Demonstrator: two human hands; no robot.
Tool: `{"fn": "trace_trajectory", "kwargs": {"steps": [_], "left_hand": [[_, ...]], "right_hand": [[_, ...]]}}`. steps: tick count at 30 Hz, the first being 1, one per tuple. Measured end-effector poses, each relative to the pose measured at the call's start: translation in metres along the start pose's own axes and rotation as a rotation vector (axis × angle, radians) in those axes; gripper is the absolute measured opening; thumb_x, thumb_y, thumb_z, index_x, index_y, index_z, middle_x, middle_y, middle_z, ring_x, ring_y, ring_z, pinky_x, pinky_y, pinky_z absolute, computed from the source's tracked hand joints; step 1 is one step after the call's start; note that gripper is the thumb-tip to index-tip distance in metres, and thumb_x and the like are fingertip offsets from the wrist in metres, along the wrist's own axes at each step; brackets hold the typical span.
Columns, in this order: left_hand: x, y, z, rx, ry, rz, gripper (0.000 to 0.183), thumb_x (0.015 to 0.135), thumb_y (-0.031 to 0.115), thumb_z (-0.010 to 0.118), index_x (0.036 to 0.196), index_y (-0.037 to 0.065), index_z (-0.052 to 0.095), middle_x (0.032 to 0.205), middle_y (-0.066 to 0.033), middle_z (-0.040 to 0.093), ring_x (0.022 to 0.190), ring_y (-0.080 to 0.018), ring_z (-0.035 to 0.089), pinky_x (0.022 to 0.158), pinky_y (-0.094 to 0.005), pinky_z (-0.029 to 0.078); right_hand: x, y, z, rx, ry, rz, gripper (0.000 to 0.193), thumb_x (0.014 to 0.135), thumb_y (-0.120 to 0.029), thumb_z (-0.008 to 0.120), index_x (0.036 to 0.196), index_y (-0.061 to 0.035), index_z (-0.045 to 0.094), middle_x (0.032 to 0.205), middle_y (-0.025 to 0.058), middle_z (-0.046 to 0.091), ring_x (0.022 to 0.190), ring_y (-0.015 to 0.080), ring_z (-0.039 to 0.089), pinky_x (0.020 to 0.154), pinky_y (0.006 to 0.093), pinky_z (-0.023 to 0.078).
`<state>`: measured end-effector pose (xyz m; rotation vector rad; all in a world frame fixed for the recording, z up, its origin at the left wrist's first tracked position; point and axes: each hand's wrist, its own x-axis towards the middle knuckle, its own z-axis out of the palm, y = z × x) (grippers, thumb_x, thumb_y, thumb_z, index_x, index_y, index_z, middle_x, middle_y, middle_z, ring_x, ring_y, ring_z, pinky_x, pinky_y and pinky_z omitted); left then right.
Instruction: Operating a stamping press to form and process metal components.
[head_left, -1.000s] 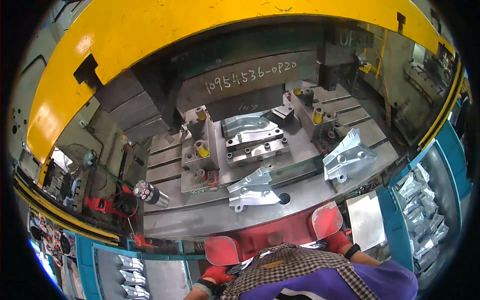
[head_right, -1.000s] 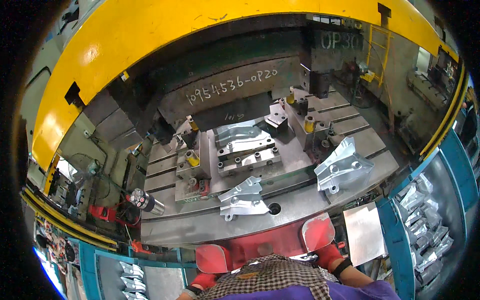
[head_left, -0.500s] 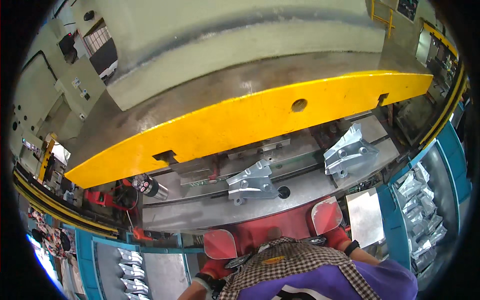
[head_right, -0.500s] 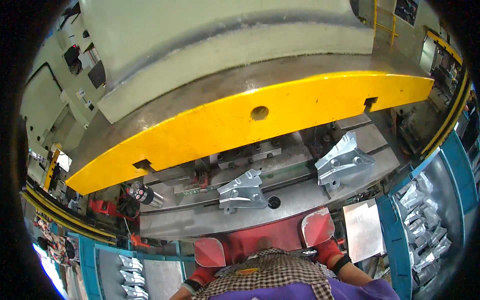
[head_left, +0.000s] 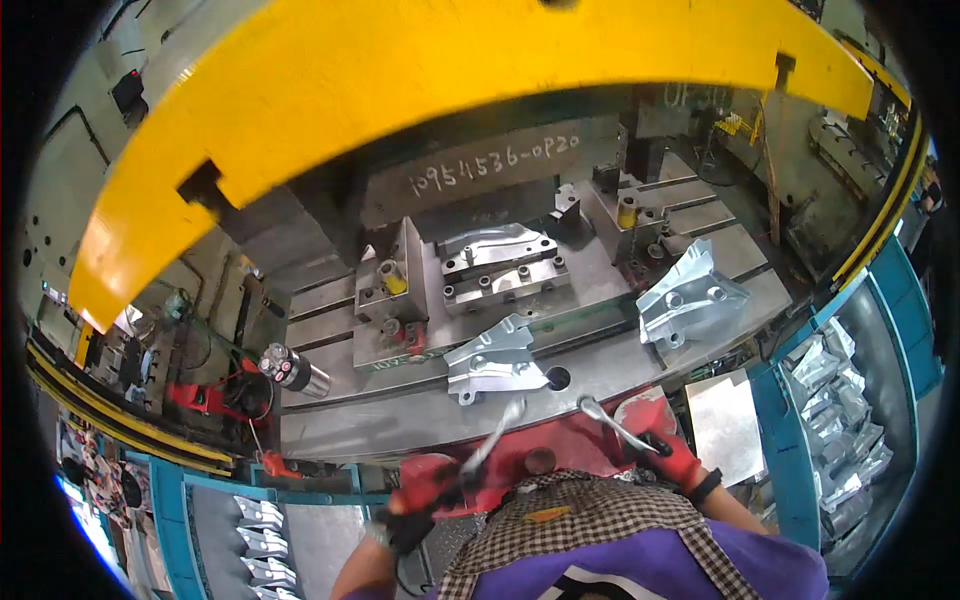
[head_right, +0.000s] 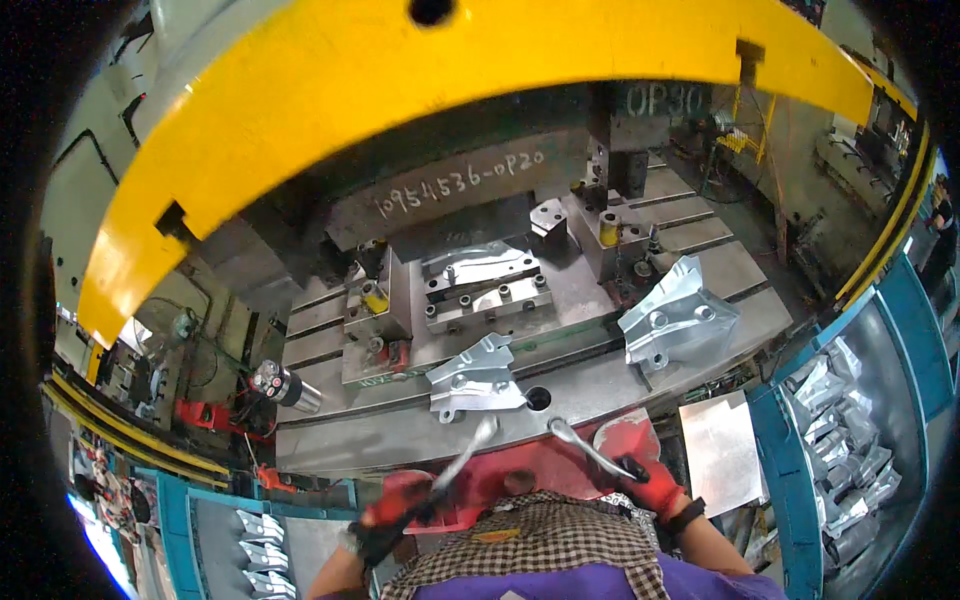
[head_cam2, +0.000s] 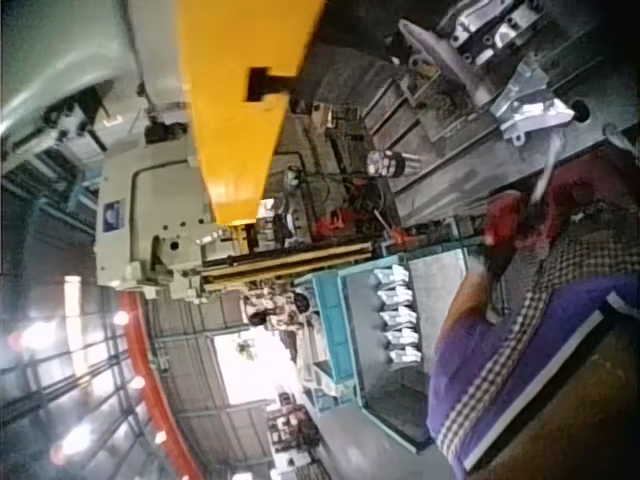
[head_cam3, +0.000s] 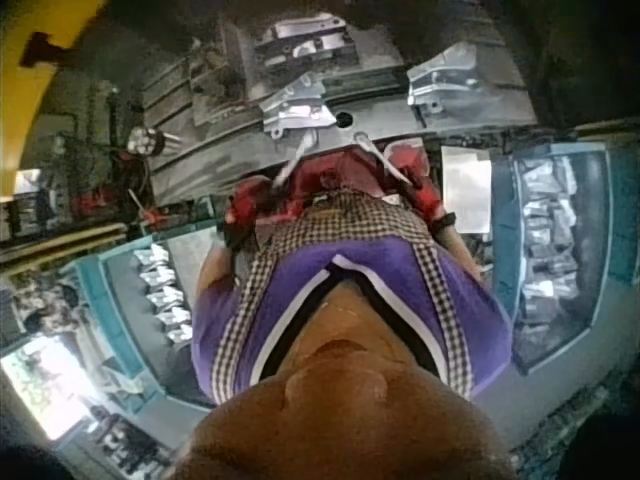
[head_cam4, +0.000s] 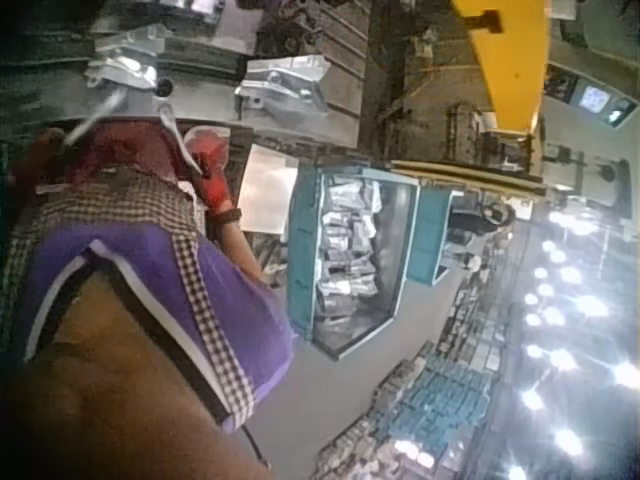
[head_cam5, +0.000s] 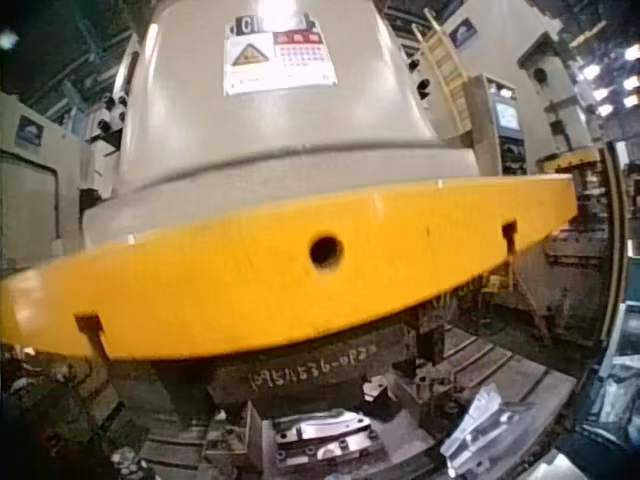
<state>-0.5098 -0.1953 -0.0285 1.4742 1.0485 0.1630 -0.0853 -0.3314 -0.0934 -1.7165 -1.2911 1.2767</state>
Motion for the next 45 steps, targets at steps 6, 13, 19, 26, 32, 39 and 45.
{"fn": "trace_trajectory", "kwargs": {"steps": [6,13,19,26,32,39,45], "left_hand": [[0.187,0.049,-0.046,-0.59,0.069,0.359,0.04,0.094,0.04,0.043,0.113,0.007,0.056,0.091,-0.005,0.064,0.063,-0.0095,0.055,0.055,-0.0234,0.044],[0.296,0.096,-0.065,-0.707,0.216,0.22,0.028,0.093,0.035,0.049,0.097,0.009,0.059,0.08,-0.0042,0.064,0.06,-0.0097,0.055,0.051,-0.0221,0.045],[0.314,0.073,-0.066,-0.598,0.275,0.465,0.032,0.093,0.034,0.049,0.097,0.004,0.059,0.075,-0.0059,0.063,0.061,-0.011,0.057,0.053,-0.0232,0.046],[0.198,0.097,-0.028,-0.793,0.148,0.212,0.041,0.091,0.042,0.049,0.1,0.004,0.061,0.063,0.0022,0.053,0.048,-0.0066,0.044,0.043,-0.0204,0.035],[0.091,0.032,0.004,-0.638,0.076,0.282,0.047,0.095,0.042,0.037,0.109,0.003,0.06,0.066,0.0039,0.051,0.052,-0.0047,0.043,0.044,-0.0201,0.035],[0.071,-0.066,0.044,-0.665,0.196,0.121,0.035,0.094,0.033,0.046,0.109,0.004,0.059,0.072,0.0033,0.054,0.058,-0.0042,0.047,0.051,-0.0193,0.038],[0.078,-0.075,0.052,-0.735,0.172,0.094,0.033,0.094,0.031,0.048,0.11,0.005,0.059,0.075,0.0026,0.056,0.062,-0.0051,0.049,0.054,-0.02,0.04]], "right_hand": [[0.012,-0.002,0.005,0.468,0.089,-0.088,0.047,0.09,-0.045,0.049,0.111,-0.0029,0.053,0.087,0.0058,0.063,0.073,0.0132,0.06,0.065,0.0279,0.048],[0.003,-0.046,0.001,0.284,0.202,-0.238,0.061,0.088,-0.06,0.041,0.102,-0.0035,0.059,0.082,0.0042,0.063,0.067,0.0109,0.056,0.062,0.0265,0.045],[0.014,-0.009,0.003,0.551,0.274,-0.096,0.061,0.088,-0.059,0.042,0.104,-0.0027,0.06,0.07,0.0007,0.058,0.057,0.0076,0.051,0.051,0.0221,0.038],[0.005,0.013,-0.081,0.607,0.581,-0.04,0.035,0.094,-0.038,0.044,0.094,-0.0049,0.054,0.061,0.0003,0.048,0.048,0.0089,0.045,0.041,0.0222,0.036],[-0.002,-0.022,-0.104,0.513,0.455,0.136,0.044,0.093,-0.045,0.038,0.09,-0.006,0.058,0.059,0.0005,0.049,0.048,0.0109,0.046,0.043,0.0247,0.036],[0.013,0.008,-0.079,0.74,0.504,0.047,0.037,0.097,-0.041,0.034,0.079,-0.0123,0.047,0.056,0.0,0.045,0.045,0.0111,0.043,0.038,0.025,0.035],[0.069,-0.06,-0.024,0.821,0.132,-0.146,0.031,0.097,-0.036,0.037,0.1,-0.0101,0.053,0.068,-0.0057,0.045,0.06,0.0063,0.044,0.052,0.0225,0.037]]}}
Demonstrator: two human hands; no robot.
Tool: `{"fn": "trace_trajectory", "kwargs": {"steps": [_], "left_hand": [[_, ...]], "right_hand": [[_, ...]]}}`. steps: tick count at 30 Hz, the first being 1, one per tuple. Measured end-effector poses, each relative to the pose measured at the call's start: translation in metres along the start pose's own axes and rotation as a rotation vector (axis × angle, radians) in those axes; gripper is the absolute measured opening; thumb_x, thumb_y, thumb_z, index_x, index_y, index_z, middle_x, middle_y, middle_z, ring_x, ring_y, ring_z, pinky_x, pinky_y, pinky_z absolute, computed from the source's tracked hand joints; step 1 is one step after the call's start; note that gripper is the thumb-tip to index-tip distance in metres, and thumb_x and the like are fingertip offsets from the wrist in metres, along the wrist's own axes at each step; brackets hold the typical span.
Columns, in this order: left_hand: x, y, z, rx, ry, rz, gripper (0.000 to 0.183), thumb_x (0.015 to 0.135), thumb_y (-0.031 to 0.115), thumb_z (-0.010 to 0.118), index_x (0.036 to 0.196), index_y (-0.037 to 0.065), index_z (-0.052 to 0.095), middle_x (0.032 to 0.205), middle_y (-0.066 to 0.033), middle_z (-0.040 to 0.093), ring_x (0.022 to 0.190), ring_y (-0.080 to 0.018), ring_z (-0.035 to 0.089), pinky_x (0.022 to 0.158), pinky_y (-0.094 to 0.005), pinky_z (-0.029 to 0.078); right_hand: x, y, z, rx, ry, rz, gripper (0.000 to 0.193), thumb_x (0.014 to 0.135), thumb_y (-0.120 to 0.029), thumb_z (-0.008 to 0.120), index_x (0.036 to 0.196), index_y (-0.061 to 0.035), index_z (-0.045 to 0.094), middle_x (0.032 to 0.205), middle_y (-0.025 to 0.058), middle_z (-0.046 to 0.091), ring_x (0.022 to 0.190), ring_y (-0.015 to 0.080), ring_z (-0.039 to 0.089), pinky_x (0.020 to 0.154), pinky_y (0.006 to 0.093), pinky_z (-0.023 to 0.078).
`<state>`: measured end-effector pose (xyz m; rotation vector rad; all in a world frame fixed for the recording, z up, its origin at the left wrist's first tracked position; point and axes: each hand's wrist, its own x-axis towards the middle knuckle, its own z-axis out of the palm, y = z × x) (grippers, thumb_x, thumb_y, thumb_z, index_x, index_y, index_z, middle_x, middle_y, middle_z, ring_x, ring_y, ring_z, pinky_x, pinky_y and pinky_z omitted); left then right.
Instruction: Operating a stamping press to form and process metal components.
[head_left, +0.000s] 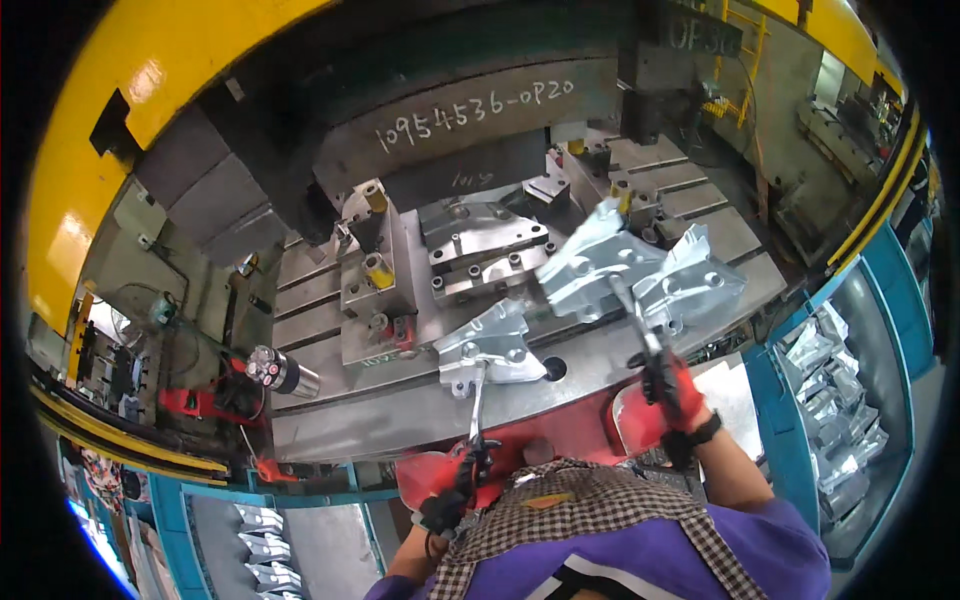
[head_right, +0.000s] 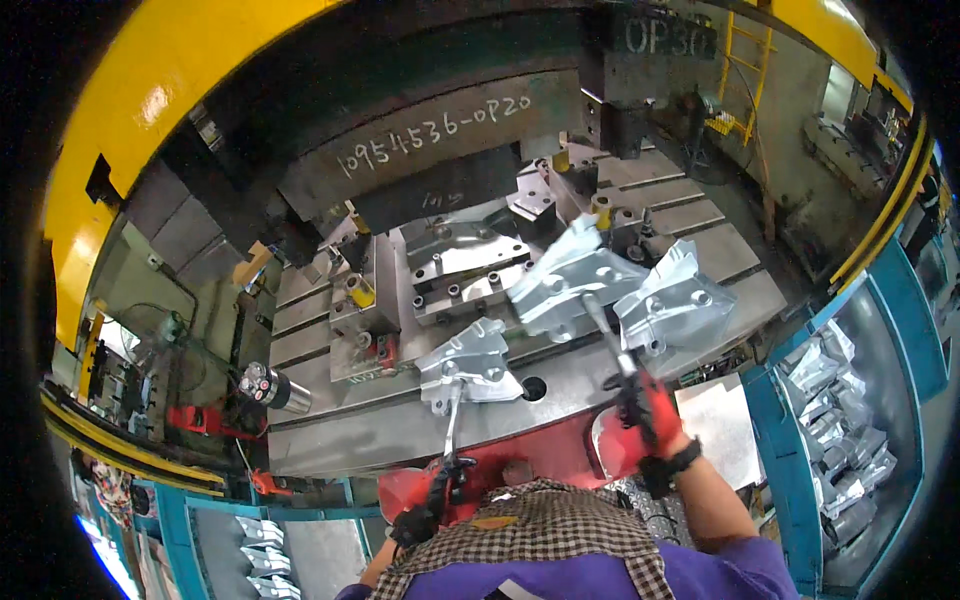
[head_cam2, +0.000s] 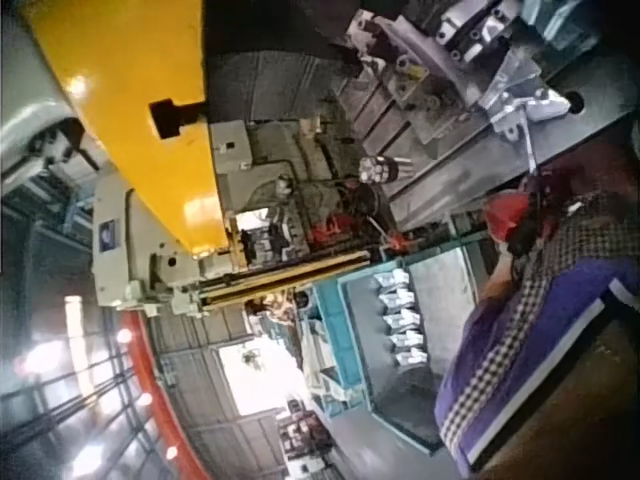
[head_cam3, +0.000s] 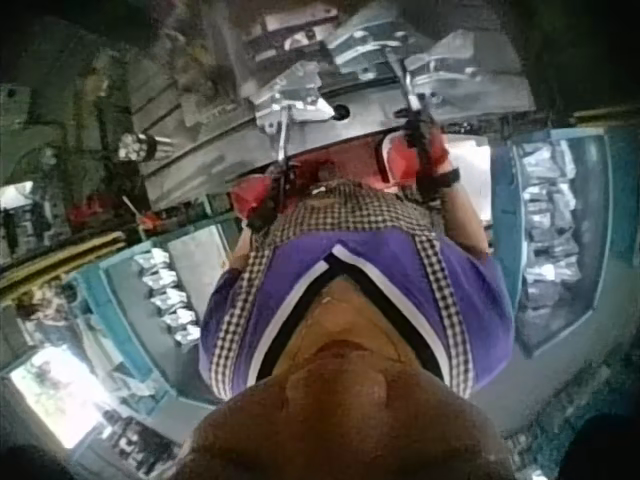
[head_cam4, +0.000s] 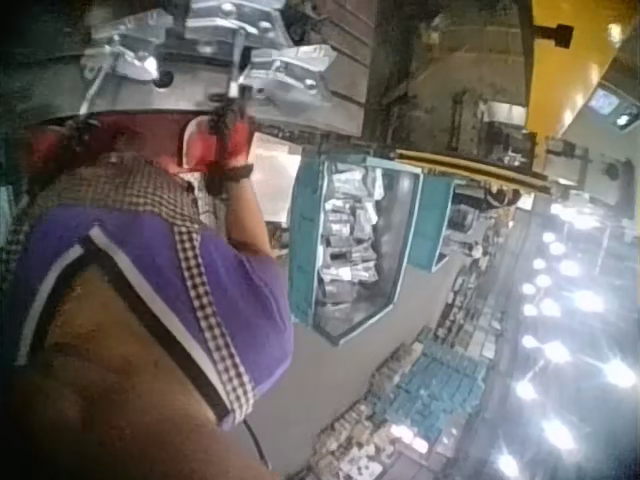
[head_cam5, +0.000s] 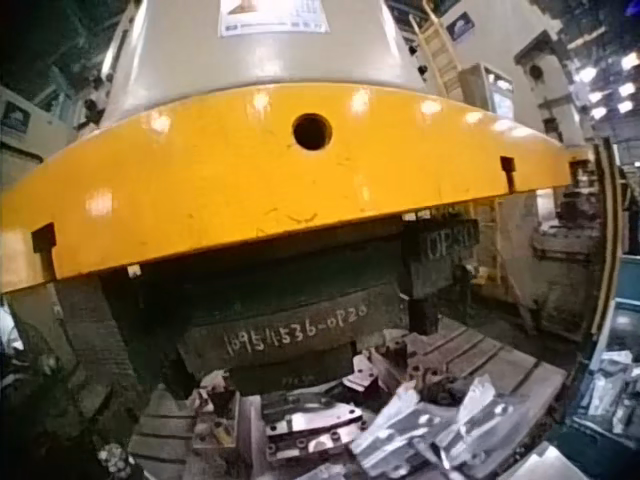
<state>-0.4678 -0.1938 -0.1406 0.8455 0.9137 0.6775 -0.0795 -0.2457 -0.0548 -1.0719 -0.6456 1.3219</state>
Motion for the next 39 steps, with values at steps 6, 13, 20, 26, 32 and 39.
{"fn": "trace_trajectory", "kwargs": {"steps": [6,13,20,26,32,39], "left_hand": [[-0.019,0.013,0.001,0.014,0.024,-0.03,0.031,0.093,0.029,0.05,0.111,0.005,0.059,0.078,0.0021,0.057,0.065,-0.006,0.051,0.057,-0.0208,0.041],[-0.063,0.03,-0.003,0.039,0.089,-0.111,0.03,0.092,0.027,0.052,0.113,0.006,0.058,0.081,0.0015,0.058,0.068,-0.0072,0.052,0.061,-0.0217,0.043],[-0.092,0.042,-0.009,0.114,0.061,-0.18,0.03,0.092,0.025,0.053,0.114,0.006,0.058,0.084,0.0008,0.06,0.072,-0.0083,0.054,0.065,-0.0226,0.045],[-0.108,0.075,0.002,0.391,-0.112,-0.225,0.03,0.091,0.023,0.055,0.116,0.006,0.057,0.087,0.0003,0.061,0.075,-0.0092,0.056,0.068,-0.0234,0.046],[-0.143,0.019,-0.048,1.04,-0.136,0.139,0.054,0.076,0.03,0.067,0.124,0.009,0.052,0.118,-0.0109,0.056,0.112,-0.0259,0.051,0.098,-0.0388,0.037],[-0.123,-0.003,-0.072,1.383,-0.179,0.288,0.062,0.068,0.039,0.068,0.123,0.015,0.053,0.127,-0.0161,0.05,0.118,-0.0364,0.044,0.1,-0.0437,0.034]], "right_hand": [[0.12,0.03,0.098,0.318,-0.103,0.195,0.036,0.093,-0.047,0.041,0.1,-0.0152,0.055,0.066,-0.004,0.048,0.054,0.0085,0.044,0.05,0.0227,0.036],[0.254,0.049,0.133,-0.094,-0.095,0.355,0.069,0.083,-0.07,0.038,0.118,-0.0128,0.053,0.085,0.0054,0.057,0.074,0.0163,0.049,0.067,0.0415,0.041],[0.247,0.005,0.145,-1.172,0.045,-0.044,0.063,0.088,-0.056,0.039,0.119,-0.0032,0.052,0.109,0.0228,0.058,0.1,0.0353,0.056,0.083,0.0405,0.044],[0.178,0.011,0.076,-0.548,-0.038,-0.21,0.05,0.089,-0.042,0.053,0.119,-0.0023,0.051,0.091,0.0072,0.063,0.082,0.0195,0.058,0.074,0.0342,0.046],[-0.001,0.012,-0.012,-0.879,-0.586,0.15,0.042,0.085,-0.029,0.062,0.117,-0.002,0.054,0.105,0.0077,0.063,0.094,0.0162,0.057,0.08,0.0316,0.045],[-0.107,0.048,-0.027,-1.639,-0.306,-0.088,0.056,0.072,-0.039,0.068,0.122,-0.0172,0.054,0.117,0.0161,0.056,0.116,0.0332,0.047,0.099,0.0408,0.036]]}}
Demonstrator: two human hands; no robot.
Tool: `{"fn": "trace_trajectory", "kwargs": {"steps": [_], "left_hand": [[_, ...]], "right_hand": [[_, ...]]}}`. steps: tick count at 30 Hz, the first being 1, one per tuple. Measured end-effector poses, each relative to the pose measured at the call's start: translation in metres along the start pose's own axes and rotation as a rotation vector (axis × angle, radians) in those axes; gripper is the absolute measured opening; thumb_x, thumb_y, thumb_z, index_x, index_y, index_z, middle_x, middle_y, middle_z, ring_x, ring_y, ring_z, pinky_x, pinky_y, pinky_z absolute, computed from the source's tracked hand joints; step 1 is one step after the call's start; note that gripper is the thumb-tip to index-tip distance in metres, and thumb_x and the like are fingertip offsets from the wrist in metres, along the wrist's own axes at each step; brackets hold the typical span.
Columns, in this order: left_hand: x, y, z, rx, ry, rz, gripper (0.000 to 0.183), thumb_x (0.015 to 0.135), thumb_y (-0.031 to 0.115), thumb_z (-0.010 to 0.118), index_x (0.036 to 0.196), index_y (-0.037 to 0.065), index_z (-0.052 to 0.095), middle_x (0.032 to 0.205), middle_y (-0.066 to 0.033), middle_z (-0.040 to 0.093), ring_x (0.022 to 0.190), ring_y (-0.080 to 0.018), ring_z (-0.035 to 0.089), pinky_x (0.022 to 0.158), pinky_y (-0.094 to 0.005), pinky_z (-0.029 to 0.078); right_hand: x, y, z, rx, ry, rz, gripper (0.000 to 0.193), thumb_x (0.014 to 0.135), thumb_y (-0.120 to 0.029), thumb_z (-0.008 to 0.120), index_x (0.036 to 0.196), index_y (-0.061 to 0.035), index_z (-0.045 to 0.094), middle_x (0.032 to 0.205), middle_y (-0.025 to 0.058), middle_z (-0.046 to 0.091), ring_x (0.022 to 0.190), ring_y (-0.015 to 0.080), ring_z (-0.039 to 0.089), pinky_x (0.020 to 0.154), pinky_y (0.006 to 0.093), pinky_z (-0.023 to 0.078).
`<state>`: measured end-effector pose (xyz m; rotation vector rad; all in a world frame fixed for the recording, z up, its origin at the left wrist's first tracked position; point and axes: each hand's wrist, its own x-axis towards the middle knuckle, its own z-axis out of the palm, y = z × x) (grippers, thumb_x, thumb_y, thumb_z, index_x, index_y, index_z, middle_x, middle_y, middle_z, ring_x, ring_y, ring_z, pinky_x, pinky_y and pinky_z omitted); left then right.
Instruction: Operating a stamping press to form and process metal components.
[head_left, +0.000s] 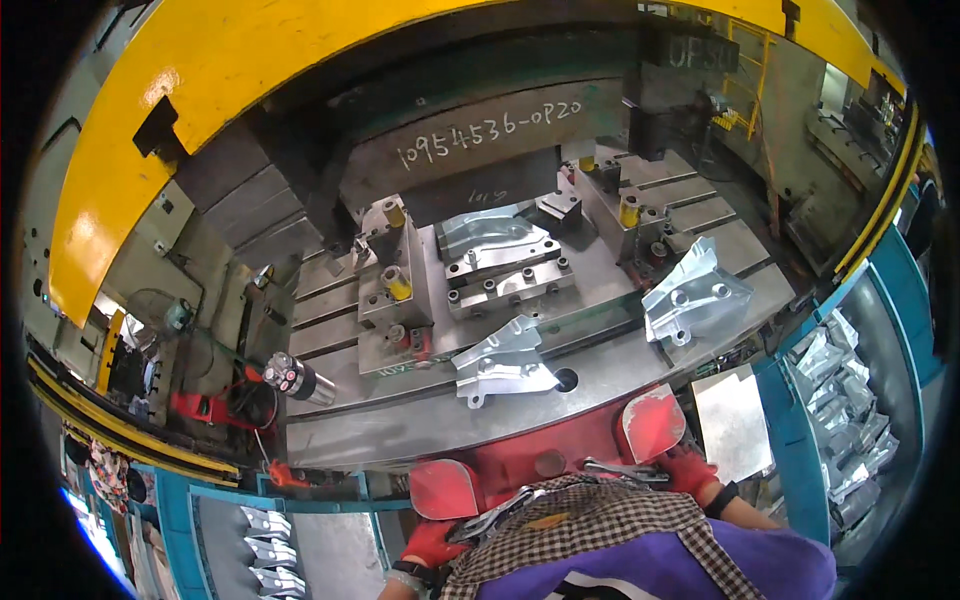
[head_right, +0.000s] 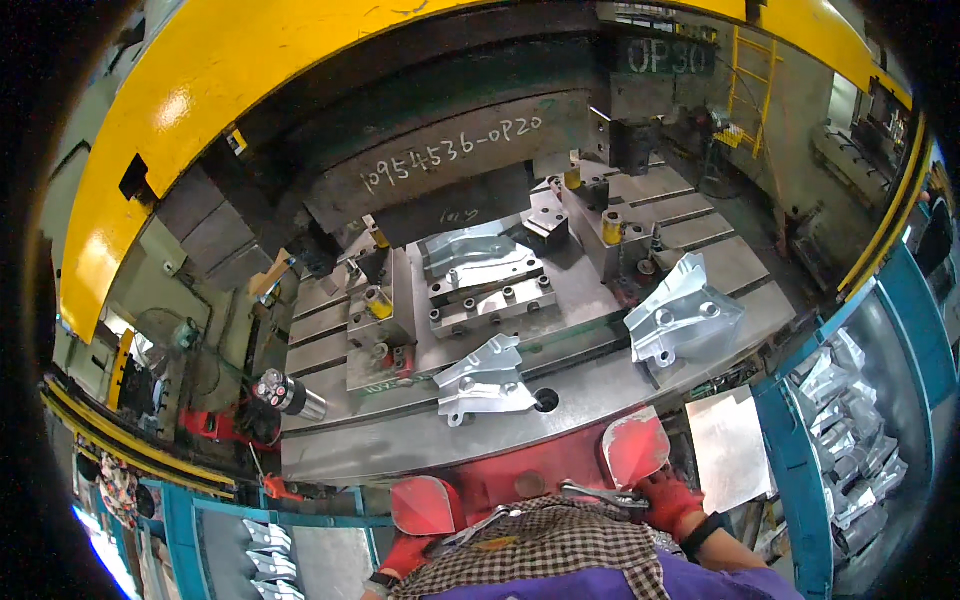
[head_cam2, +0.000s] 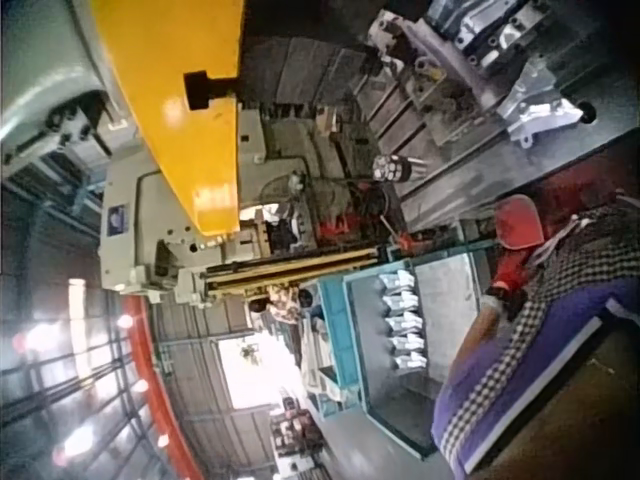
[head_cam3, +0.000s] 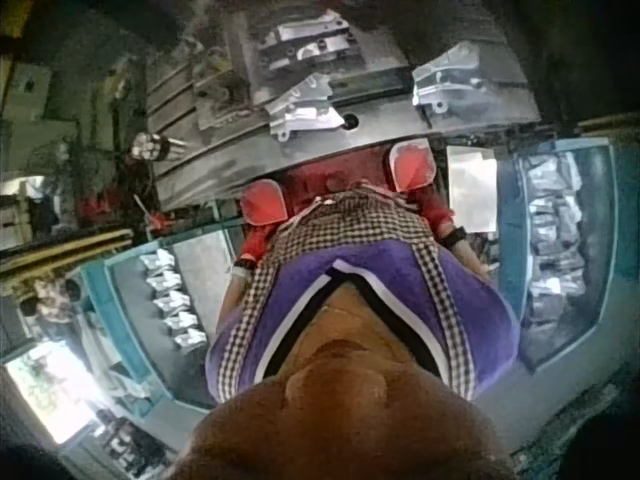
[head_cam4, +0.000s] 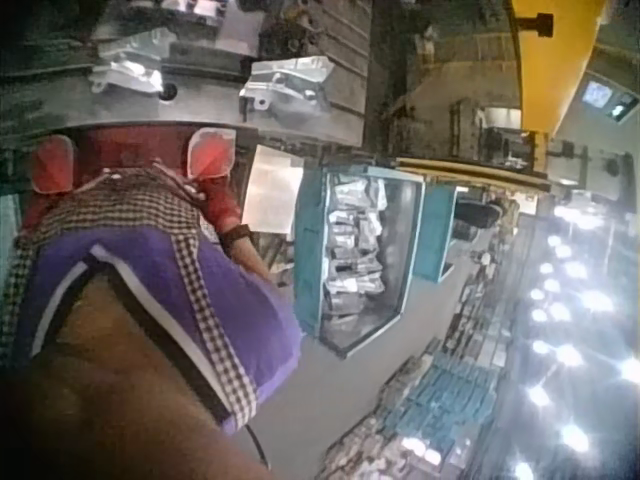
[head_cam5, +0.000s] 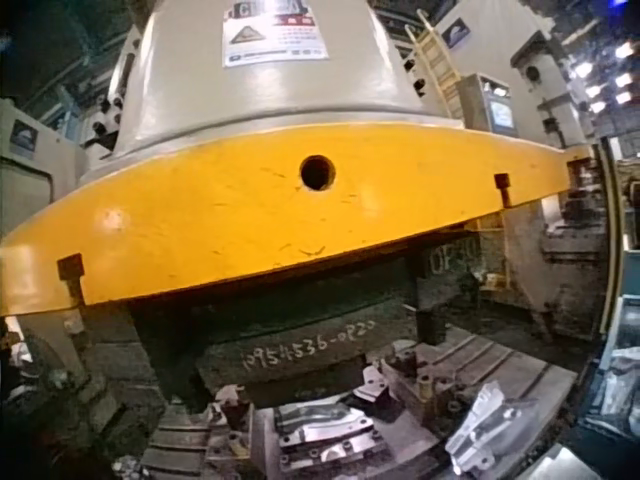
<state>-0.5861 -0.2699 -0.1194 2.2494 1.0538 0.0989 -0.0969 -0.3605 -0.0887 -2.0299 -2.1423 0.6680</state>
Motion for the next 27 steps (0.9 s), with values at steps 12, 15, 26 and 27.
{"fn": "trace_trajectory", "kwargs": {"steps": [12,15,26,27], "left_hand": [[0.021,0.015,-0.018,-0.009,-0.402,-0.366,0.066,0.069,0.049,0.065,0.124,0.015,0.051,0.122,-0.0147,0.054,0.113,-0.034,0.05,0.092,-0.0403,0.041],[0.019,0.014,-0.013,-0.012,-0.2,-0.227,0.065,0.07,0.049,0.065,0.124,0.015,0.051,0.122,-0.0145,0.054,0.114,-0.0336,0.05,0.092,-0.0399,0.041],[0.019,0.01,-0.003,-0.018,-0.161,-0.123,0.058,0.073,0.043,0.064,0.121,0.012,0.054,0.123,-0.0135,0.054,0.118,-0.0313,0.048,0.097,-0.0402,0.038],[0.017,0.005,0.002,0.005,-0.102,-0.082,0.057,0.073,0.043,0.064,0.12,0.012,0.055,0.123,-0.0131,0.054,0.118,-0.031,0.048,0.097,-0.0402,0.038]], "right_hand": [[0.029,0.025,0.024,-0.133,-0.076,-0.035,0.053,0.067,-0.042,0.069,0.11,-0.0122,0.06,0.119,0.0142,0.055,0.112,0.0319,0.05,0.094,0.0422,0.04],[0.026,0.02,0.015,-0.162,-0.093,-0.034,0.056,0.067,-0.045,0.067,0.112,-0.0121,0.059,0.119,0.014,0.055,0.113,0.0324,0.05,0.095,0.0414,0.04],[0.03,0.029,0.027,-0.164,-0.096,-0.029,0.051,0.067,-0.038,0.064,0.11,-0.0124,0.06,0.12,0.0142,0.055,0.113,0.0321,0.051,0.094,0.0418,0.042],[0.03,0.027,0.024,-0.141,-0.164,0.013,0.05,0.067,-0.037,0.064,0.111,-0.0128,0.06,0.119,0.0137,0.056,0.112,0.0321,0.051,0.093,0.0416,0.042]]}}
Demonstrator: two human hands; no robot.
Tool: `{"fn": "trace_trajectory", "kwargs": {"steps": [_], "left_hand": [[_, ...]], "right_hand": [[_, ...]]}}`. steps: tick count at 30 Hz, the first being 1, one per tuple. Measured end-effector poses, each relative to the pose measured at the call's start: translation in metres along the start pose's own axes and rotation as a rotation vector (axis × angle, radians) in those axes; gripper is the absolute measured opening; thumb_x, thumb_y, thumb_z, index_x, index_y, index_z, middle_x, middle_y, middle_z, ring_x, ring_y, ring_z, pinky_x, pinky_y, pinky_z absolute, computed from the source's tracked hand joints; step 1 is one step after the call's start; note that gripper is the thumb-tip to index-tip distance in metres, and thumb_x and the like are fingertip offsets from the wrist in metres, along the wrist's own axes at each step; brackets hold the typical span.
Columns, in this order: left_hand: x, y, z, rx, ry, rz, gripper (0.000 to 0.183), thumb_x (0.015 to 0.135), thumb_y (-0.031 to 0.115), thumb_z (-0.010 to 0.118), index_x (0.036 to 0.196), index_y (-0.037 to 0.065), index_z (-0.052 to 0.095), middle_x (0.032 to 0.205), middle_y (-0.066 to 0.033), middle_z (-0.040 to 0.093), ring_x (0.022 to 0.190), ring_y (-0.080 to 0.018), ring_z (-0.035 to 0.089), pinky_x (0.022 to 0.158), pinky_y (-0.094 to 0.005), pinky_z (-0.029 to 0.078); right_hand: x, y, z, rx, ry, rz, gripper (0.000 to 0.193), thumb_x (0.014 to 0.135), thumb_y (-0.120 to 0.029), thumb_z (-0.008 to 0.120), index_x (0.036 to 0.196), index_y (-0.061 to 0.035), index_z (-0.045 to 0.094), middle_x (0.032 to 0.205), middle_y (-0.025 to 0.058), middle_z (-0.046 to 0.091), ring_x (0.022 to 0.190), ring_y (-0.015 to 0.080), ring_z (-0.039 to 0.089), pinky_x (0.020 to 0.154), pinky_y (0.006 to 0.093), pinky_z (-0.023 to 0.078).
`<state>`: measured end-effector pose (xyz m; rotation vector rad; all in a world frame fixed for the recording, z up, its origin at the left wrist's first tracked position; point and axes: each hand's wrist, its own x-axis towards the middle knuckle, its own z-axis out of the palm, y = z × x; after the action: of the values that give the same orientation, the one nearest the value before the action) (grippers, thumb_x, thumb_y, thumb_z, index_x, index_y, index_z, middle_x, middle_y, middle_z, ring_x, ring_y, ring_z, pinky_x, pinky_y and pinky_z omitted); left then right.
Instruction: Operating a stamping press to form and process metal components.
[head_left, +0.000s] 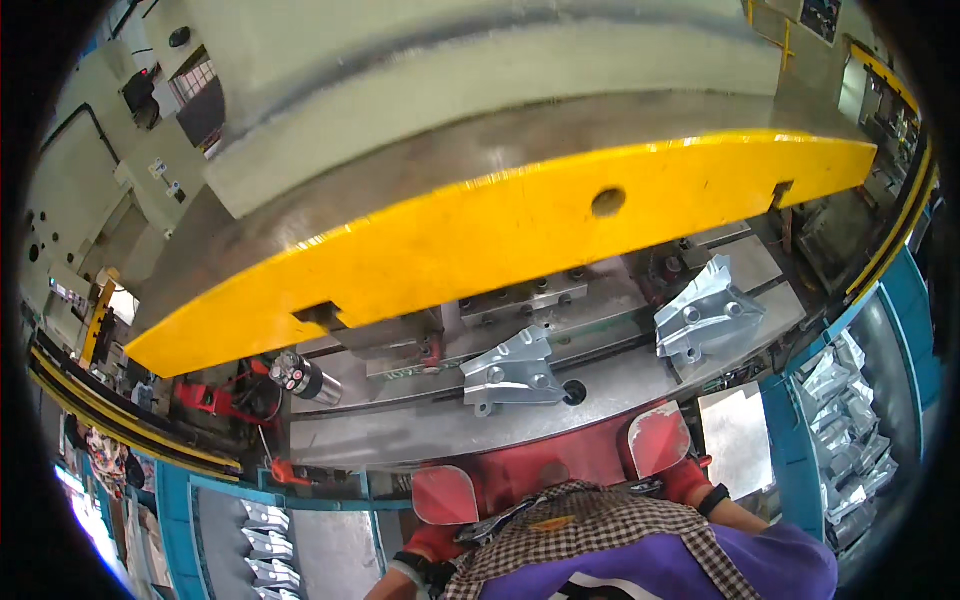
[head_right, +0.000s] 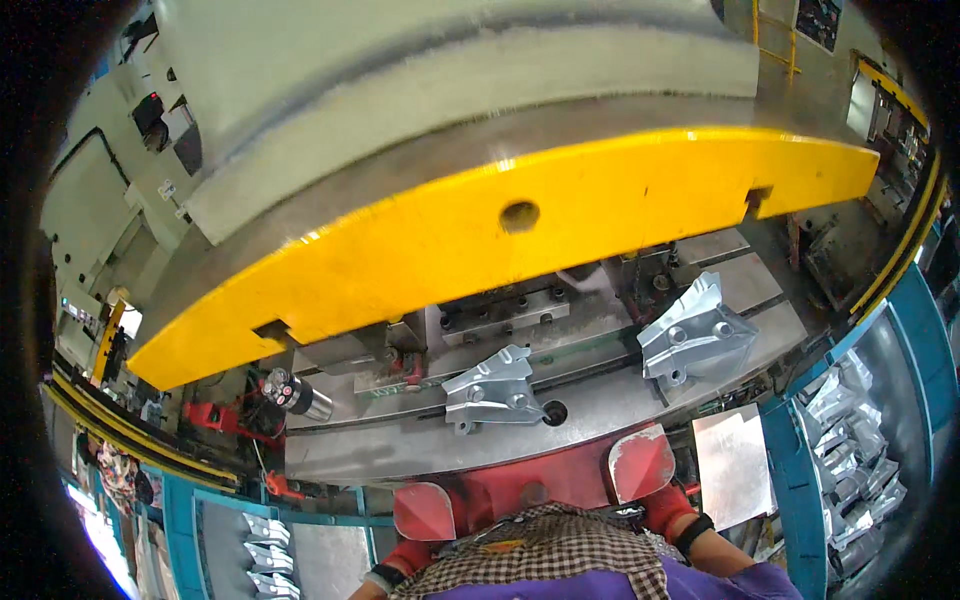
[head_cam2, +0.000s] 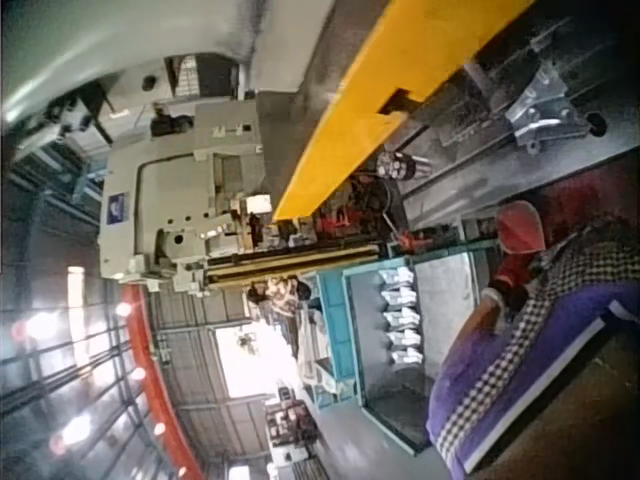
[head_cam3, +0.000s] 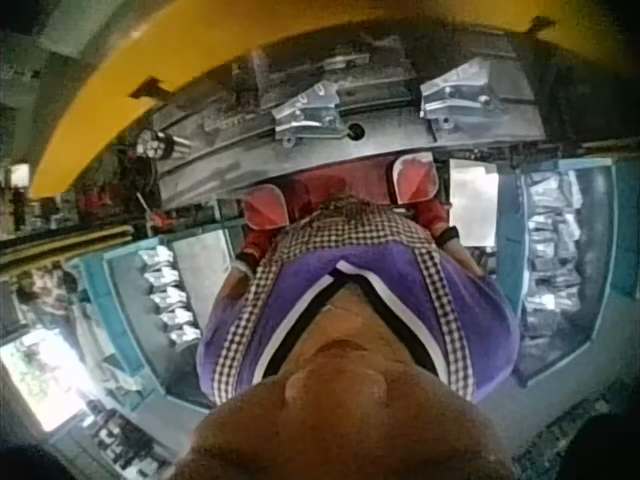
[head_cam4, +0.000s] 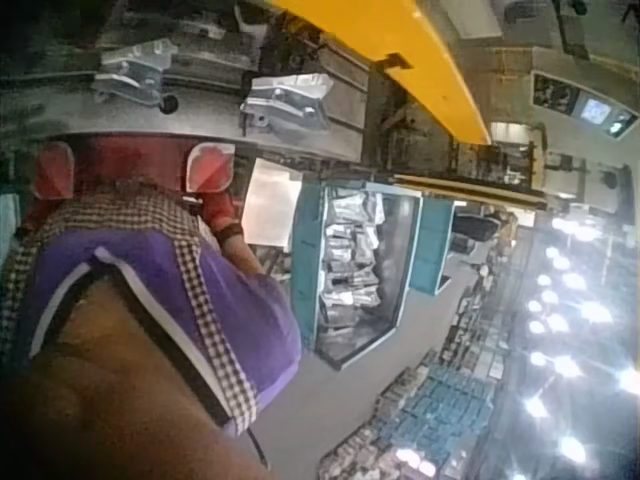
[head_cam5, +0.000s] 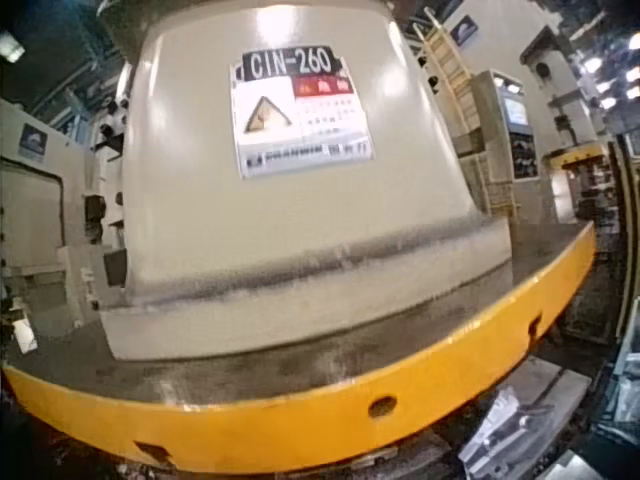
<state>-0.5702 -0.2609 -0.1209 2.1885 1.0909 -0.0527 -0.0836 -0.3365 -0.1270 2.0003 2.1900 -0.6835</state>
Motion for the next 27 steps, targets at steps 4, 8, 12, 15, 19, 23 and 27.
{"fn": "trace_trajectory", "kwargs": {"steps": [4,8,12,15,19,23,27], "left_hand": [[0.002,0.0,0.001,-0.032,0.037,0.058,0.055,0.073,0.039,0.066,0.12,0.011,0.055,0.124,-0.0134,0.054,0.118,-0.0306,0.048,0.098,-0.0391,0.037],[-0.011,0.032,-0.019,-0.328,0.042,-0.077,0.054,0.074,0.035,0.068,0.12,0.011,0.055,0.123,-0.0145,0.054,0.118,-0.0298,0.048,0.098,-0.0379,0.038],[-0.021,0.035,-0.027,-0.504,-0.081,-0.322,0.052,0.077,0.034,0.066,0.121,0.009,0.054,0.118,-0.0134,0.057,0.112,-0.026,0.053,0.094,-0.0381,0.04],[0.022,0.05,-0.064,-0.697,-0.013,-0.237,0.043,0.084,0.029,0.06,0.12,0.007,0.054,0.107,-0.0107,0.059,0.102,-0.0201,0.056,0.084,-0.0351,0.044],[0.123,0.063,-0.092,-1.187,0.293,0.126,0.041,0.094,0.027,0.05,0.125,0.001,0.046,0.112,-0.0072,0.056,0.096,-0.0134,0.055,0.081,-0.0244,0.046],[0.25,0.066,-0.146,-1.146,0.269,0.14,0.039,0.094,0.035,0.047,0.118,0.004,0.051,0.095,-0.0014,0.059,0.072,-0.008,0.051,0.062,-0.0215,0.041],[0.324,0.078,-0.181,-1.133,0.269,0.102,0.039,0.093,0.04,0.047,0.11,0.007,0.057,0.089,-0.0039,0.064,0.065,-0.0074,0.052,0.054,-0.0203,0.041]], "right_hand": [[-0.002,0.007,0.012,0.053,0.007,0.003,0.047,0.069,-0.037,0.065,0.111,-0.0157,0.06,0.118,0.0115,0.057,0.11,0.0318,0.052,0.092,0.0419,0.042],[-0.016,0.005,-0.015,0.206,0.028,-0.012,0.046,0.071,-0.039,0.065,0.111,-0.018,0.06,0.115,0.0109,0.059,0.108,0.0303,0.053,0.091,0.0414,0.043],[-0.034,0.002,-0.044,0.49,0.013,0.005,0.043,0.074,-0.04,0.062,0.11,-0.0162,0.059,0.109,0.0115,0.061,0.103,0.0324,0.056,0.088,0.0409,0.045],[-0.022,-0.002,-0.039,0.812,0.145,-0.1,0.036,0.083,-0.035,0.056,0.11,-0.0103,0.057,0.1,0.0106,0.063,0.091,0.03,0.061,0.08,0.0386,0.048],[0.016,-0.004,-0.024,1.416,0.196,-0.122,0.05,0.087,-0.045,0.052,0.116,-0.0041,0.052,0.096,0.009,0.063,0.08,0.019,0.061,0.07,0.0315,0.049],[0.024,-0.012,-0.032,1.645,0.266,-0.144,0.061,0.086,-0.053,0.052,0.12,-0.0024,0.047,0.092,0.0079,0.062,0.067,0.0138,0.058,0.059,0.028,0.047],[0.025,-0.008,-0.026,1.548,0.284,-0.175,0.065,0.083,-0.062,0.048,0.11,-0.0023,0.055,0.076,0.0047,0.06,0.064,0.0136,0.058,0.056,0.0257,0.047]]}}
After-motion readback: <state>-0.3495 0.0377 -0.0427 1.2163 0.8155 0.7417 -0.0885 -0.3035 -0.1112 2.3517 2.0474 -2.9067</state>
